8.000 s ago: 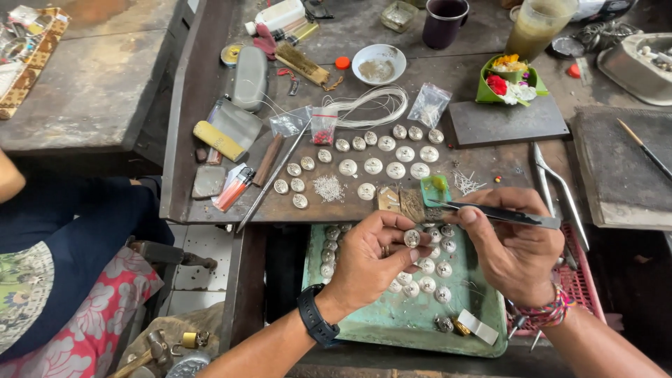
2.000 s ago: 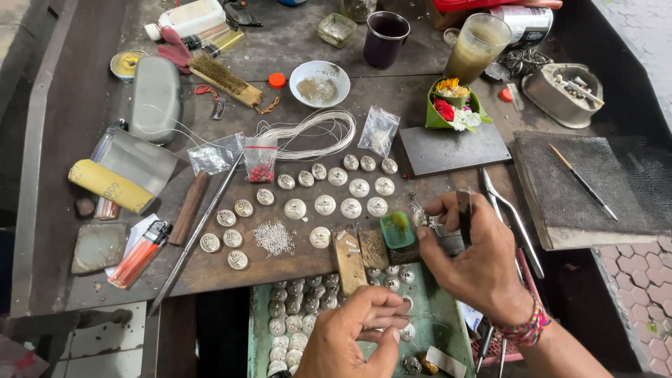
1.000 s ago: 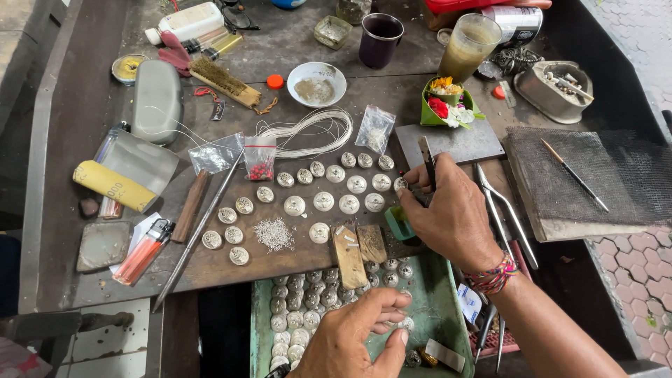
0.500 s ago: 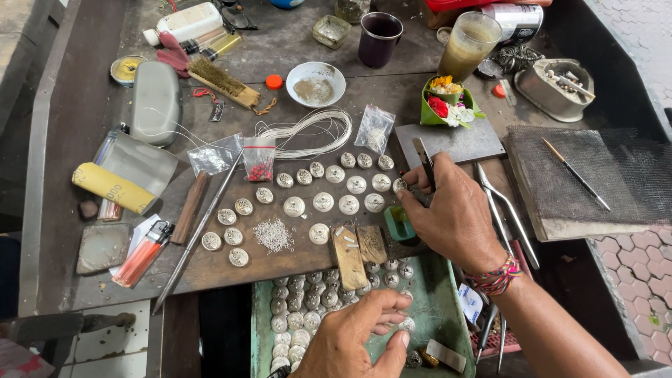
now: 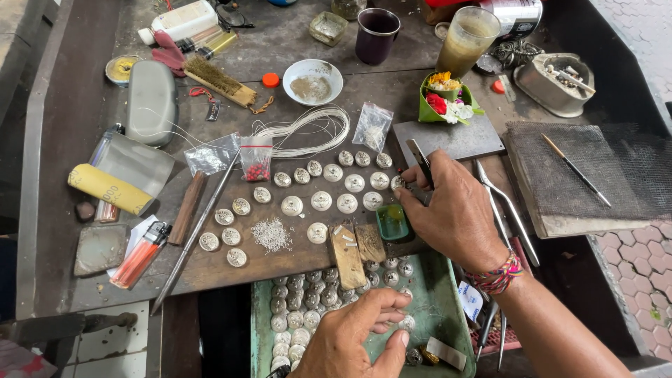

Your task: Applying green enamel coating to the center of small silver jewelry pieces using a precision applicator tool.

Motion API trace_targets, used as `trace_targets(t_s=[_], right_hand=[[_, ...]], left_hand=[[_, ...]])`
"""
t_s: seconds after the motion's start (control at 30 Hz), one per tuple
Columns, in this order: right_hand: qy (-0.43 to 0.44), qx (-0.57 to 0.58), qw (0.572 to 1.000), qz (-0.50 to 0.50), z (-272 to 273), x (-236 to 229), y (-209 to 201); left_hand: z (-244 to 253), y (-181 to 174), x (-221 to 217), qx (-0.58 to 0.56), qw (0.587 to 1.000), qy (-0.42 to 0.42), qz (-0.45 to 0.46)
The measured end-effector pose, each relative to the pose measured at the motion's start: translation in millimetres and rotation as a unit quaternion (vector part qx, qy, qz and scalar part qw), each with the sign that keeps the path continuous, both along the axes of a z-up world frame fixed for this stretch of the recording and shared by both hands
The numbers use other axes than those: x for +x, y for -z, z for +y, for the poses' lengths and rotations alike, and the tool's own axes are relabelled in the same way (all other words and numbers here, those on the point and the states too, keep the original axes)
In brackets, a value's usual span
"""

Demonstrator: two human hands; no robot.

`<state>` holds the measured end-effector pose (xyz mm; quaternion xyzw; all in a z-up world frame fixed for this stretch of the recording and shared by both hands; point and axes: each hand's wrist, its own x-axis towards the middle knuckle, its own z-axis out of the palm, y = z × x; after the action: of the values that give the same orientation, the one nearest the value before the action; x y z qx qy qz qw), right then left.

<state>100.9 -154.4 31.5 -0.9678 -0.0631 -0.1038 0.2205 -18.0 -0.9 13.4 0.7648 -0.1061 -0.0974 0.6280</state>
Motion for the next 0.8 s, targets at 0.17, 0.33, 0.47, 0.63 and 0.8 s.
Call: trace_targets(t_s=[0.17,0.33,0.47,0.63,0.8], right_hand=[[-0.010,0.013,1.000,0.006,1.2,-4.8,-7.1],[-0.111,-0.002,0.991,-0.070,-7.7,-20.4,-8.9],[-0.247,0.033,0.964,-0.097,-5.1,-28.9,-11.8],[-0.262,0.010,0.959,-0.106,-6.5,-31.6,-4.2],[-0.256,-0.004,0.962,-0.091,-9.7,-32.9,-3.1]], left_hand=[[2.2,-6.3,0.9,0.007,1.000,0.005,0.010],[1.4,-14.8,-0.7,0.068,0.994,-0.024,0.079],[4.4,-21.2,3.0,0.102,0.978,0.020,0.183],[10.6,-10.0,3.7,0.008,0.997,0.065,0.027],[6.5,-3.2,1.4,0.005,0.996,0.014,-0.090]])
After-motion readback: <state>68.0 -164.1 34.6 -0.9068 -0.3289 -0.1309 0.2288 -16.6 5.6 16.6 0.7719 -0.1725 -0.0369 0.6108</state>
